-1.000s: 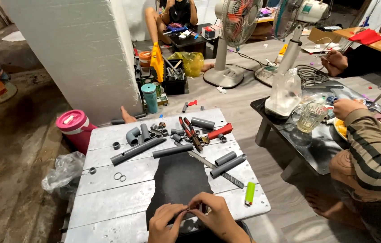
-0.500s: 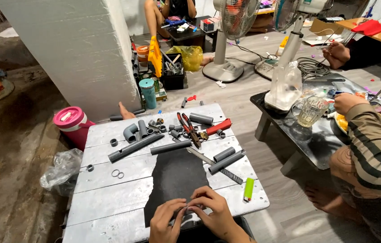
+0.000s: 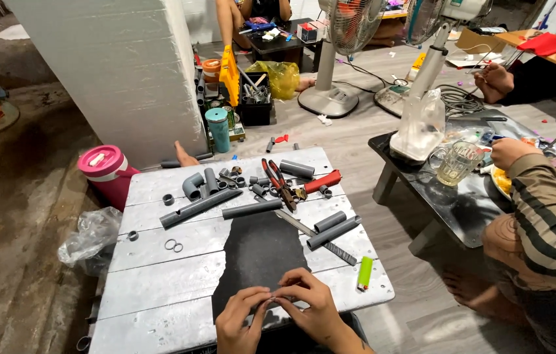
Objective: Sanding a black material sheet and organizing PVC pipe fittings and O-rings on a wooden table
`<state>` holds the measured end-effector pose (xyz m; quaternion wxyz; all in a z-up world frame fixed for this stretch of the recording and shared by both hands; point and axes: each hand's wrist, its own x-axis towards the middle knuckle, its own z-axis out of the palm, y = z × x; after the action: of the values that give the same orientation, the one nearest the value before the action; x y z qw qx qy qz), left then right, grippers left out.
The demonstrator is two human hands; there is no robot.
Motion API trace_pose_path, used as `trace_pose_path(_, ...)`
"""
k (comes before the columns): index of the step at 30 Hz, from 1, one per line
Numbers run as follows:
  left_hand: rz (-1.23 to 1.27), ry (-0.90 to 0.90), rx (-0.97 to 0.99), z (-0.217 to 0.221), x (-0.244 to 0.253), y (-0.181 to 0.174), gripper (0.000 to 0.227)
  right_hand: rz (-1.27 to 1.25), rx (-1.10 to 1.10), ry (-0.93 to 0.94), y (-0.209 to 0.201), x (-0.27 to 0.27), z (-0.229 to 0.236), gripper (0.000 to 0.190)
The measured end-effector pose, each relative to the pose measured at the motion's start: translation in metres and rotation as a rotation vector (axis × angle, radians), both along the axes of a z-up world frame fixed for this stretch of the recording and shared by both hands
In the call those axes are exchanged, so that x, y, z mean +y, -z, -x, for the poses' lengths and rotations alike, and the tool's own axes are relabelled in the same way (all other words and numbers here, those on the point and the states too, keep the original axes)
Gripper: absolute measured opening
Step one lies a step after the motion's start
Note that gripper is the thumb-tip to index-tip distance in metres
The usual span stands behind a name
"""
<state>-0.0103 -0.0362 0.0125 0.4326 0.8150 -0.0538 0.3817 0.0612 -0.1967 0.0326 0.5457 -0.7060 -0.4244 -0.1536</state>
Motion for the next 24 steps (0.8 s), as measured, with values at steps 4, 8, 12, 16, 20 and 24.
trace_pose_path(4, 0.076, 0.043, 0.010, 0.001, 0.002, 0.000, 0.010, -0.042, 0.014, 0.020, -0.005, 0.003, 0.006, 0.007)
trace_pose_path(8, 0.116, 0.064, -0.012, 0.002, -0.001, -0.007, 0.008, -0.122, 0.062, -0.003, -0.009, 0.006, 0.011, 0.006)
trace_pose_path(12, 0.113, 0.074, -0.003, 0.004, -0.001, -0.014, 0.008, -0.135, 0.073, -0.028, -0.012, 0.008, 0.012, 0.009)
trace_pose_path(16, -0.034, -0.007, -0.007, 0.003, 0.004, -0.002, 0.012, -0.089, 0.074, -0.003, -0.011, 0.005, 0.010, 0.015)
trace_pose_path(20, -0.198, -0.044, -0.096, 0.002, 0.008, -0.001, 0.010, -0.069, -0.009, -0.002, -0.004, 0.008, 0.006, 0.008)
trace_pose_path(24, -0.088, -0.016, -0.182, -0.007, 0.010, 0.025, 0.011, -0.039, -0.016, -0.055, 0.001, 0.001, 0.002, 0.008)
